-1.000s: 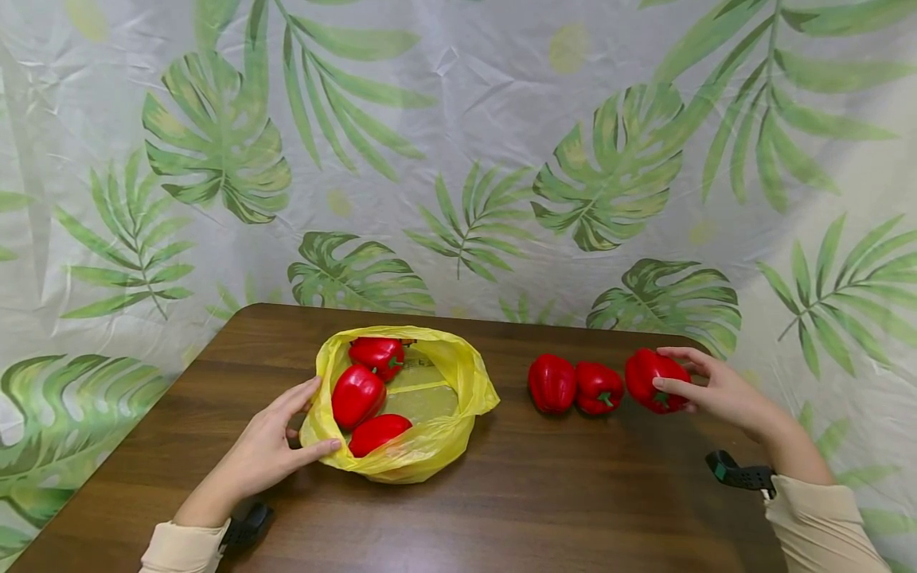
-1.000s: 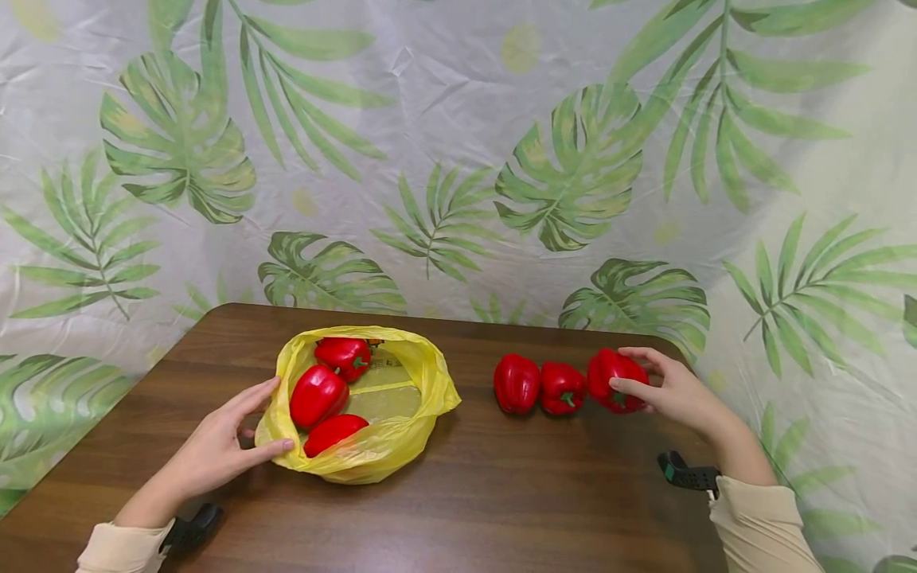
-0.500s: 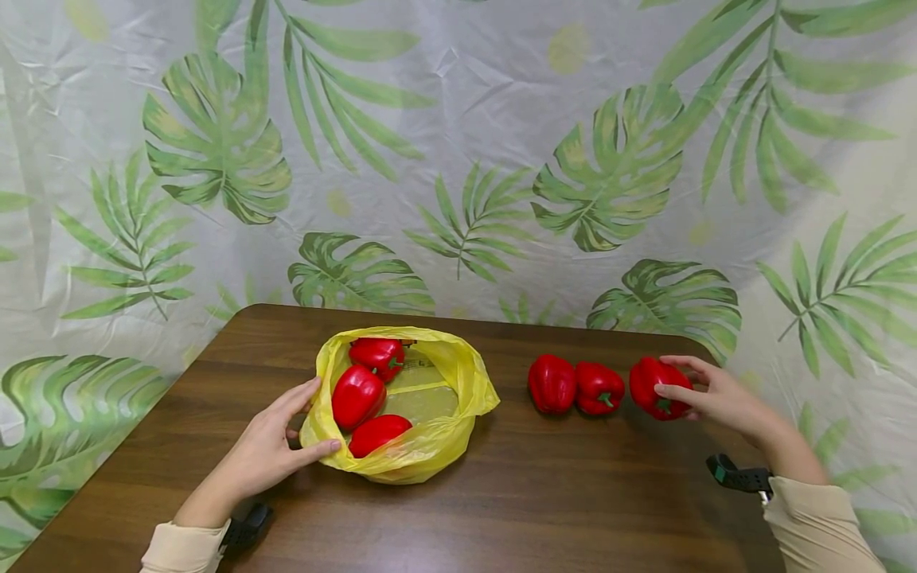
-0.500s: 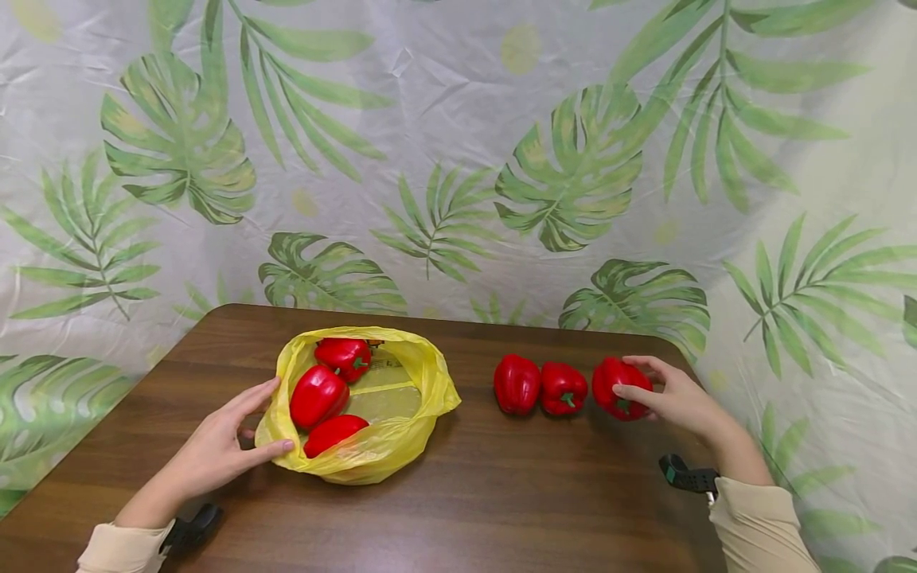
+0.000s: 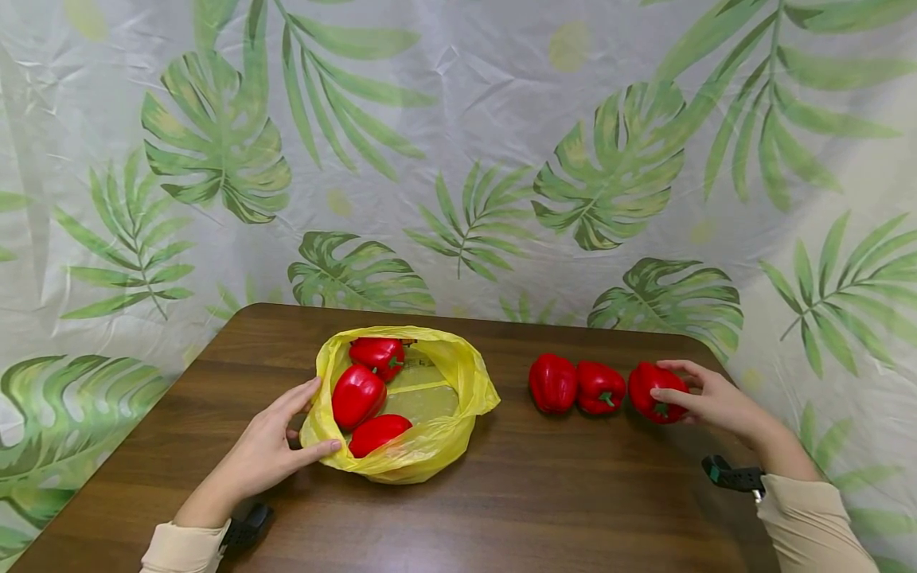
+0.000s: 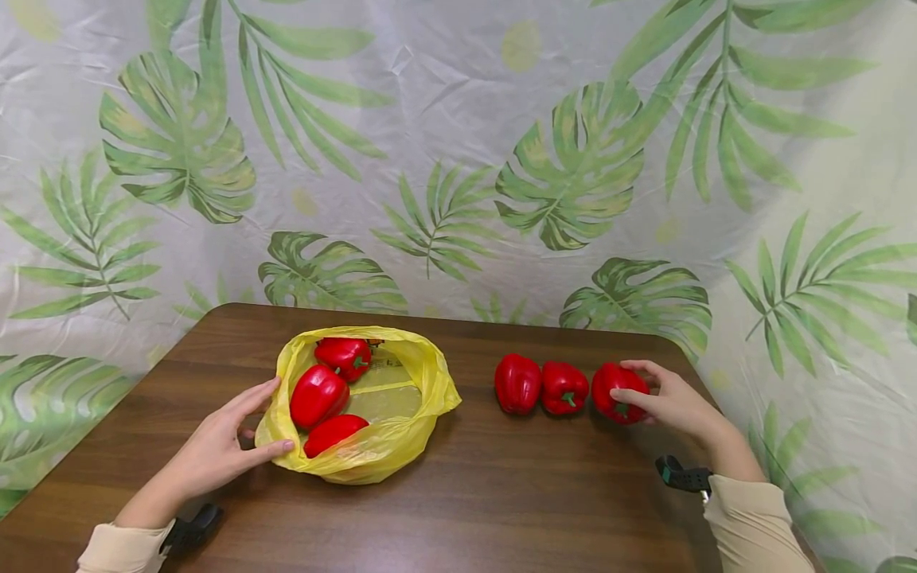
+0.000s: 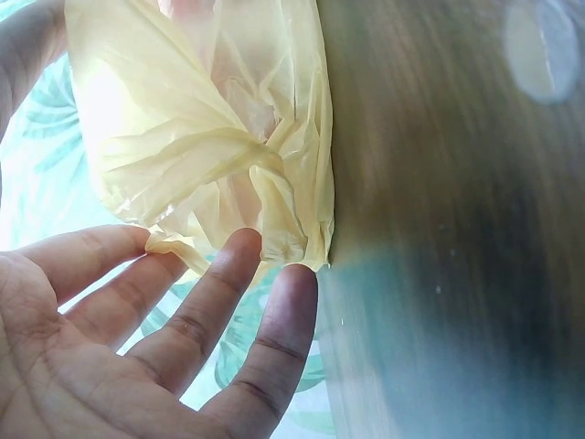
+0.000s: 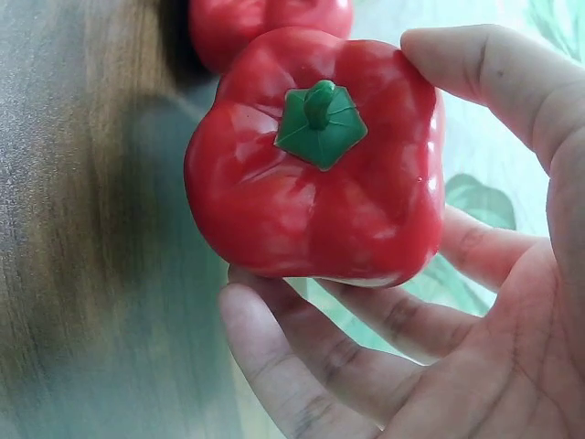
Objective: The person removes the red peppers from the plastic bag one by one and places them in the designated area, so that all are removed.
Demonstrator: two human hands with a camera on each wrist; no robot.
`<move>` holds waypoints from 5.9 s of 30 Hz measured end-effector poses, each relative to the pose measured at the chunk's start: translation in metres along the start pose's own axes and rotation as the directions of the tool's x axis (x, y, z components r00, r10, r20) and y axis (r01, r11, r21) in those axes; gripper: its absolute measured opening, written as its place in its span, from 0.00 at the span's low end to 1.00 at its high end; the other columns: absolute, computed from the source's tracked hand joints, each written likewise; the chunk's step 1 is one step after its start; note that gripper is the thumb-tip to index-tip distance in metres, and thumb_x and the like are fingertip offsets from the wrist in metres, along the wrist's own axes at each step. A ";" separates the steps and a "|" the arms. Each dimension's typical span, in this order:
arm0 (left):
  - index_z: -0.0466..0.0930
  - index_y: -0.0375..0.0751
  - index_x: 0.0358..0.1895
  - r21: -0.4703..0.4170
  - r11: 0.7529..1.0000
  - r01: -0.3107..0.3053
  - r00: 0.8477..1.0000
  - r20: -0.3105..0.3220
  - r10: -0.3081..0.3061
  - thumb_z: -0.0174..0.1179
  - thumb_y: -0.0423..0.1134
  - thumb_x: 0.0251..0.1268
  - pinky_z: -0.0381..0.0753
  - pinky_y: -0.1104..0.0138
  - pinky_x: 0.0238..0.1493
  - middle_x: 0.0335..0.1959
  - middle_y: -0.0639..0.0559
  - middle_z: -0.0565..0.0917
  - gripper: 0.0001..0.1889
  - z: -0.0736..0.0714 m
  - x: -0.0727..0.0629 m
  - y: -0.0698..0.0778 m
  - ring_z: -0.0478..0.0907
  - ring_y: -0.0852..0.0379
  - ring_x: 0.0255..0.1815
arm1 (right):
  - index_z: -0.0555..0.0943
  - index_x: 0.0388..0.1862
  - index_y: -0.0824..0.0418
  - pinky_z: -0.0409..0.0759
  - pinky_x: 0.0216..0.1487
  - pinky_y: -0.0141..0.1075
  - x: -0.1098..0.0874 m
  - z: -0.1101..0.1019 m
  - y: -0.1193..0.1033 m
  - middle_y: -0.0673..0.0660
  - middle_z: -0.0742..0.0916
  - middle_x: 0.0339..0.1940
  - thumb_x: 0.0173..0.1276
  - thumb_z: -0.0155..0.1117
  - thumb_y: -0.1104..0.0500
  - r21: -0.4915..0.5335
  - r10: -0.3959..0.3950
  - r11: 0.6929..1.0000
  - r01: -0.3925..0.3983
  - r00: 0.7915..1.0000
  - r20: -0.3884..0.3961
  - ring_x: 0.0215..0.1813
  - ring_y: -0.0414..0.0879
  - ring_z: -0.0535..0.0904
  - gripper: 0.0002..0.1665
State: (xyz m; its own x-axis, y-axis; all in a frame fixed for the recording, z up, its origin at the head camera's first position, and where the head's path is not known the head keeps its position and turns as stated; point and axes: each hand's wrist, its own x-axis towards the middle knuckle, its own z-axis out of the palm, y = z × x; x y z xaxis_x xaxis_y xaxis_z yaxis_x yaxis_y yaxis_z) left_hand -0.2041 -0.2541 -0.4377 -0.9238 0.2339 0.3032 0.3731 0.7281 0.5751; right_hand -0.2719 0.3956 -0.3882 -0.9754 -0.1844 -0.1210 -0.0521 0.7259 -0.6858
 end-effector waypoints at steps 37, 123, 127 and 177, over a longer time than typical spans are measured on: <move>0.66 0.37 0.82 0.002 1.000 0.009 1.000 -0.001 -0.009 0.79 0.57 0.60 0.87 0.70 0.42 0.79 0.33 0.71 0.52 -0.001 0.000 0.000 0.81 0.37 0.69 | 0.59 0.83 0.69 0.91 0.46 0.47 0.009 0.009 -0.004 0.85 0.70 0.75 0.82 0.63 0.46 -0.045 -0.012 0.999 0.014 0.999 0.049 0.59 0.60 0.85 0.45; 0.66 0.36 0.82 0.003 1.000 0.000 1.000 0.001 0.000 0.79 0.58 0.60 0.88 0.68 0.43 0.79 0.33 0.72 0.52 -0.001 0.000 -0.001 0.80 0.36 0.70 | 0.67 0.82 0.58 0.76 0.72 0.65 0.059 0.021 -0.208 0.72 0.77 0.76 0.80 0.66 0.43 -0.258 -0.263 0.916 0.307 0.946 0.192 0.74 0.72 0.76 0.40; 0.66 0.35 0.82 -0.002 1.000 -0.002 1.000 0.001 0.002 0.79 0.58 0.60 0.88 0.69 0.43 0.79 0.33 0.72 0.52 -0.001 0.000 -0.002 0.80 0.36 0.70 | 0.68 0.82 0.55 0.77 0.72 0.63 0.064 0.031 -0.223 0.70 0.78 0.76 0.80 0.66 0.42 -0.295 -0.256 0.903 0.312 0.943 0.213 0.73 0.68 0.79 0.39; 0.66 0.34 0.82 -0.049 0.999 -0.023 1.000 0.017 0.023 0.79 0.56 0.62 0.92 0.59 0.45 0.80 0.33 0.71 0.51 0.000 0.001 -0.003 0.78 0.34 0.72 | 0.78 0.74 0.59 0.78 0.73 0.46 0.095 0.197 -0.340 0.58 0.82 0.73 0.77 0.71 0.50 -0.367 -0.207 0.781 0.506 0.764 0.612 0.70 0.53 0.78 0.31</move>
State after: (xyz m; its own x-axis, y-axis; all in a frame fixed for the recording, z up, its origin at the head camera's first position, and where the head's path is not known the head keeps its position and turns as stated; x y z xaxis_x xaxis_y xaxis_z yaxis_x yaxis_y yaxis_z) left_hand -0.2064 -0.2564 -0.4394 -0.9161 0.2619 0.3035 0.3976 0.6904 0.6043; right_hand -0.3050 0.0007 -0.3074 -0.6030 -0.6961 -0.3896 -0.6125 0.7169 -0.3330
